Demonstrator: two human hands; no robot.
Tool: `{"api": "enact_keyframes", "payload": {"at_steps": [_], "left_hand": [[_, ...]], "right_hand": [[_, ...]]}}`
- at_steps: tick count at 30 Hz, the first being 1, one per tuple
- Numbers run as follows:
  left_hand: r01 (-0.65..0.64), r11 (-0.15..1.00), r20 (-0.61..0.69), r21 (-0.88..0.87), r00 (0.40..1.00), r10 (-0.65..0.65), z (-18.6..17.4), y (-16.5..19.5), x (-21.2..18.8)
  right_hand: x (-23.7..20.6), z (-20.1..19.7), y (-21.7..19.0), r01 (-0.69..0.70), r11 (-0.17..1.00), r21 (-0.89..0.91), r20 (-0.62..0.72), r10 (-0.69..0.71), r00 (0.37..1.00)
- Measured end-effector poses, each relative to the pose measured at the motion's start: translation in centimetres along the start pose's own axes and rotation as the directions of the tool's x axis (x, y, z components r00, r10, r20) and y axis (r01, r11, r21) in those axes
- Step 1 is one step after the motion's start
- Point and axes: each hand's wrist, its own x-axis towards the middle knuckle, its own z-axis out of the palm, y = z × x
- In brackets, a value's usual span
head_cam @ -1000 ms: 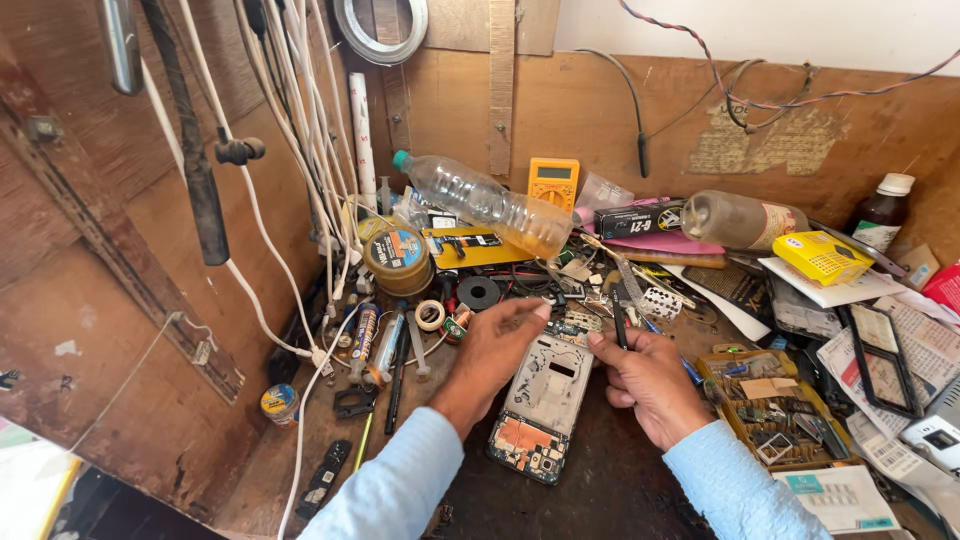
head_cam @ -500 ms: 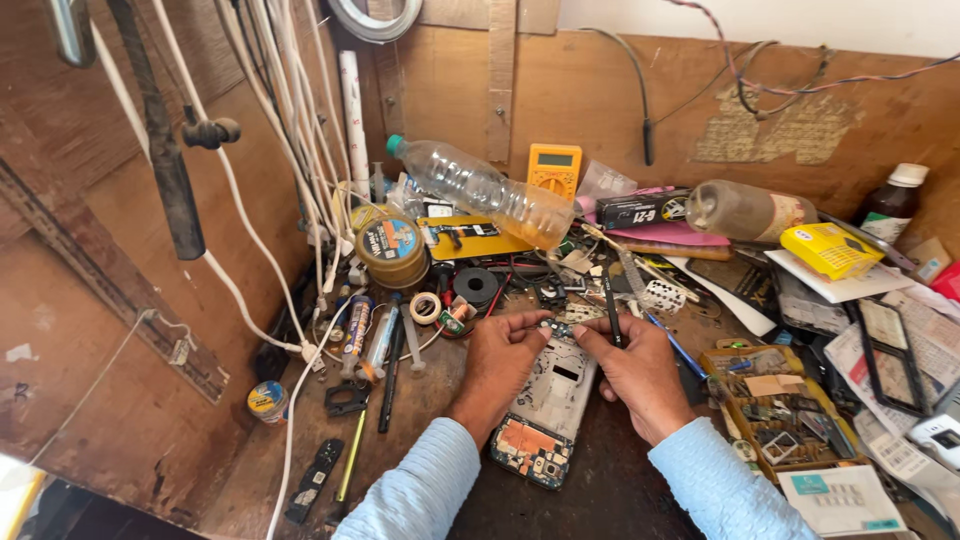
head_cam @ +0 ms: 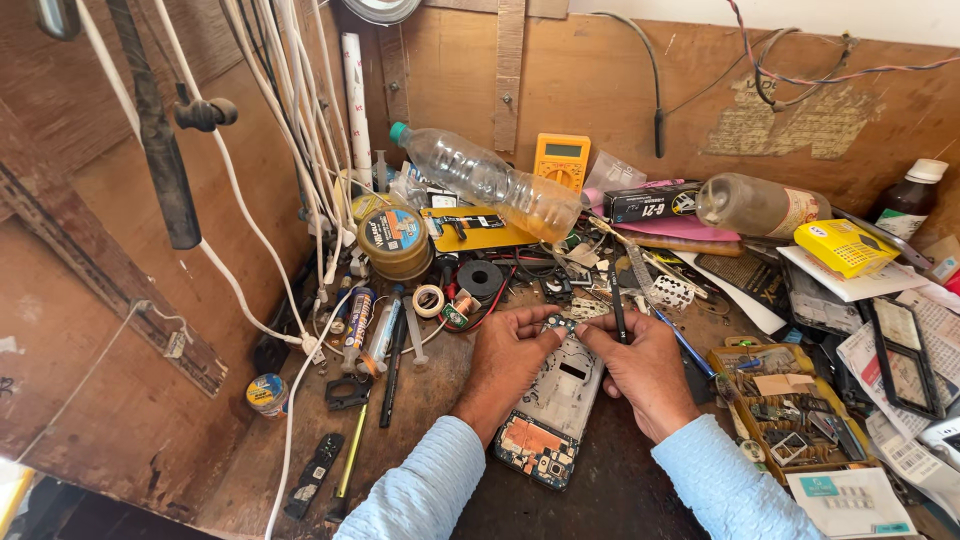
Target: The person uses a small black tool to scrape and adjust components on a disassembled mobile phone chassis. They repeatedly lift, rotate, and reposition the phone while working on different areas of the internal frame.
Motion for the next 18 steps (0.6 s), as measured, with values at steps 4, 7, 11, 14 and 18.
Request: {"api": "enact_keyframes", "payload": {"at_steps": [4, 7, 11, 14, 18], "left_hand": [[0.032, 0.999, -0.010, 0.014, 0.999, -0.032, 0.4, 0.3, -0.8], [0.043, 0.999, 0.001, -0.024, 0.999, -0.043, 0.5, 0.5, -1.1], [0.034, 0.998, 0.004, -0.061, 0.999, -0.033, 0.2, 0.8, -1.4], [0.053, 0.997, -0.017, -0.053, 0.998, -0.054, -0.2, 1.0, -1.7], [0.090, 0.994, -0.029, -0.068, 0.995, -0.092, -0.5, 1.1, -2.0]], "right_hand": [[-0.5, -0.5, 0.0, 0.001, 1.000, -0.014, 0.001, -0.001, 1.000], [-0.9, -0.7, 0.0, 0.002, 1.000, 0.006, 0.005, -0.002, 1.000], [-1.4, -0.4, 0.0, 0.003, 1.000, 0.020, 0.012, -0.004, 1.000], [-1.7, 0.0, 0.0, 0.003, 1.000, 0.020, 0.013, -0.004, 1.000], [-2.1, 0.4, -0.1, -0.006, 1.000, 0.018, 0.018, 0.006, 1.000]]}}
